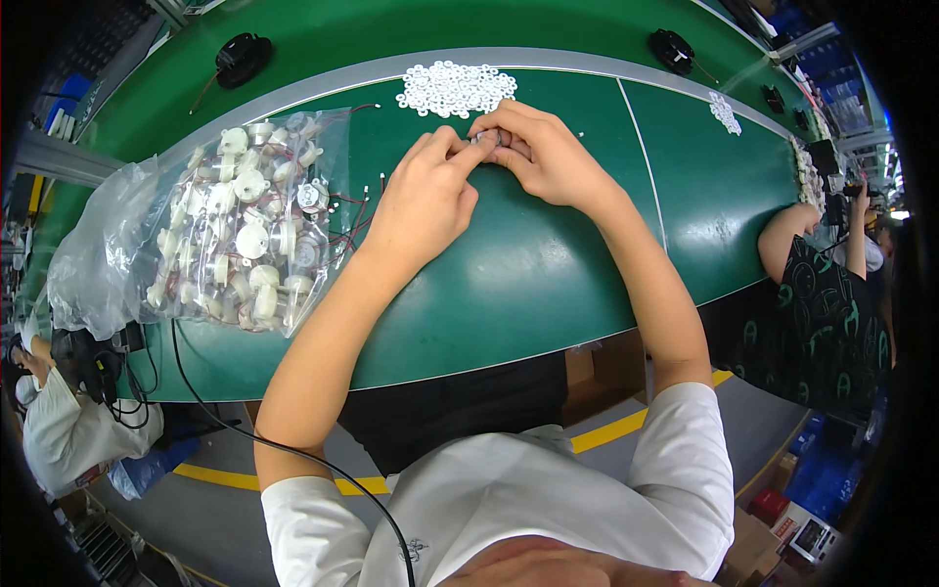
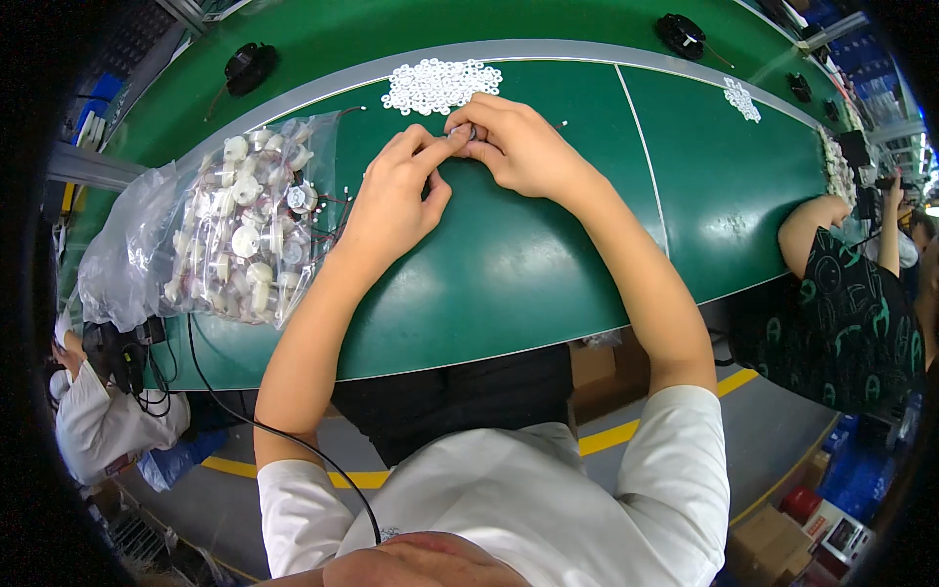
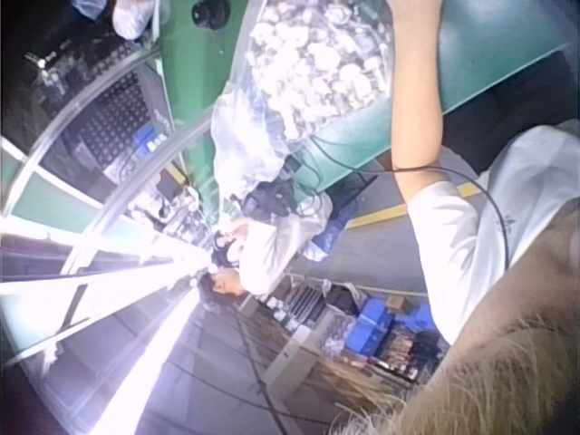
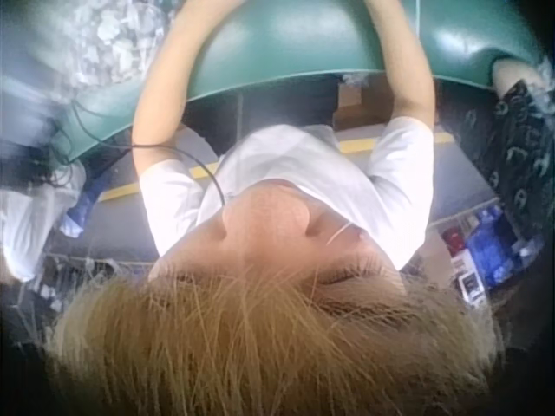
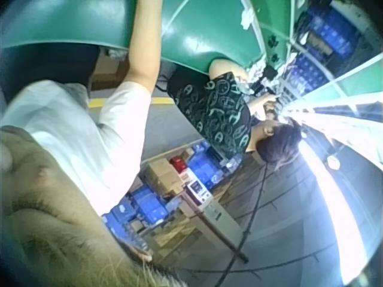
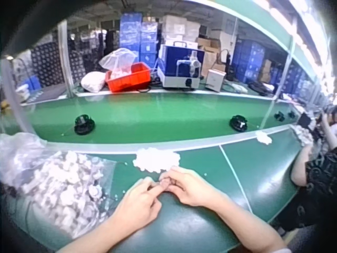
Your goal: Manually assemble small white electrical components and wire connectors at a factory workbench.
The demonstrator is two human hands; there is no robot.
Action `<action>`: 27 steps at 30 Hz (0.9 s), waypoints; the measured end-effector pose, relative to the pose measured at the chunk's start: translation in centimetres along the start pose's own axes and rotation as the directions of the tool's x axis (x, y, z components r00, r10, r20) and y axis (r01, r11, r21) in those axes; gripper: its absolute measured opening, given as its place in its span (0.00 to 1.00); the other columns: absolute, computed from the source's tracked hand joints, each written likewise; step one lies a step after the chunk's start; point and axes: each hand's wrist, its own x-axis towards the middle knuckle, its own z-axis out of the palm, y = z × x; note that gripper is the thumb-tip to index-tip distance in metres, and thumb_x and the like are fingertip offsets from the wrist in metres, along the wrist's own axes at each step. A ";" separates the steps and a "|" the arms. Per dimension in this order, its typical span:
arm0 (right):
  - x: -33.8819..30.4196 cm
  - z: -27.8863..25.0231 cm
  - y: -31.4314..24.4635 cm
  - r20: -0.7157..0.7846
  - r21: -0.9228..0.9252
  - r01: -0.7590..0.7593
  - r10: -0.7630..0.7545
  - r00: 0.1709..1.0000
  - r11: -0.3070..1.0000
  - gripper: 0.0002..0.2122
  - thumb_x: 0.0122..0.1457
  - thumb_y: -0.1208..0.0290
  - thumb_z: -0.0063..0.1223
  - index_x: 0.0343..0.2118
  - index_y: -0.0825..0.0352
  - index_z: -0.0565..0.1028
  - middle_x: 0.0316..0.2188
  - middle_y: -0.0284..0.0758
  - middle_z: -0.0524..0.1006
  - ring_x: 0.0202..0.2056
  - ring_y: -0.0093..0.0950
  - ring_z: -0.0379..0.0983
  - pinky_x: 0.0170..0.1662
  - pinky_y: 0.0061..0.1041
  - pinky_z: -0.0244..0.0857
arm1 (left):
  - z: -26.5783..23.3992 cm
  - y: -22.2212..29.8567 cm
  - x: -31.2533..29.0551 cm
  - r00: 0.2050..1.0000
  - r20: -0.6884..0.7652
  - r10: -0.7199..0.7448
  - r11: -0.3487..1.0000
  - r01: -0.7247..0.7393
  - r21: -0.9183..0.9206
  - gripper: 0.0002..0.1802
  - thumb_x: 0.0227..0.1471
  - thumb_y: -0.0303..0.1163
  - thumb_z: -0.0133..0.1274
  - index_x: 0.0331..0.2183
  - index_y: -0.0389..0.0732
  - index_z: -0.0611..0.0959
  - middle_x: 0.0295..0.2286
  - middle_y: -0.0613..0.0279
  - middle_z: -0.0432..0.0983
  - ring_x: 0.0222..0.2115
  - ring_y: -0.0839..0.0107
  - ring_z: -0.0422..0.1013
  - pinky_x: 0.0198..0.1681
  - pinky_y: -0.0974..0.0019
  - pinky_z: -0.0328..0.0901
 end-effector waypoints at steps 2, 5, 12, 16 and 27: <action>-0.2 0.2 0.0 -0.009 -0.004 0.007 -0.007 1.000 1.000 0.10 0.61 0.81 0.61 0.44 0.68 0.77 0.37 0.39 0.76 0.36 0.37 0.76 0.40 0.33 0.72 | 0.1 0.0 0.0 1.000 0.010 0.012 0.999 -0.012 0.030 0.27 0.44 0.15 0.59 0.49 0.40 0.85 0.34 0.58 0.74 0.39 0.56 0.74 0.47 0.53 0.72; -0.7 1.1 0.6 -0.091 -0.079 0.094 -0.101 0.991 0.992 0.11 0.62 0.83 0.60 0.46 0.68 0.78 0.35 0.37 0.75 0.32 0.30 0.73 0.38 0.29 0.70 | 0.2 -0.1 0.2 0.998 0.007 0.062 0.991 -0.062 0.116 0.27 0.43 0.16 0.60 0.49 0.41 0.85 0.33 0.58 0.74 0.38 0.56 0.74 0.45 0.53 0.72; -0.8 0.8 -0.1 -0.098 -0.089 -0.017 0.008 0.995 0.996 0.09 0.60 0.77 0.64 0.43 0.67 0.80 0.33 0.39 0.77 0.32 0.34 0.75 0.37 0.34 0.72 | 0.1 -0.6 0.2 0.993 0.000 0.117 0.976 -0.115 0.183 0.28 0.46 0.18 0.59 0.52 0.42 0.85 0.37 0.59 0.78 0.39 0.57 0.75 0.46 0.55 0.70; -1.3 -0.2 -0.2 -0.128 -0.185 -0.081 0.058 0.990 0.979 0.09 0.59 0.72 0.66 0.41 0.66 0.81 0.30 0.38 0.77 0.29 0.35 0.76 0.35 0.34 0.72 | -1.6 -0.3 -0.7 0.997 0.003 0.080 0.938 -0.076 0.339 0.26 0.49 0.22 0.60 0.53 0.44 0.84 0.42 0.59 0.79 0.43 0.57 0.75 0.47 0.56 0.70; -2.4 -4.7 2.0 -0.342 -0.437 -0.226 0.072 0.937 0.871 0.11 0.59 0.67 0.67 0.43 0.62 0.82 0.29 0.34 0.75 0.29 0.35 0.74 0.34 0.33 0.69 | -13.8 -0.1 -7.7 0.972 -0.226 -0.069 0.781 0.194 0.593 0.29 0.52 0.32 0.65 0.57 0.40 0.81 0.52 0.45 0.74 0.55 0.45 0.69 0.56 0.49 0.67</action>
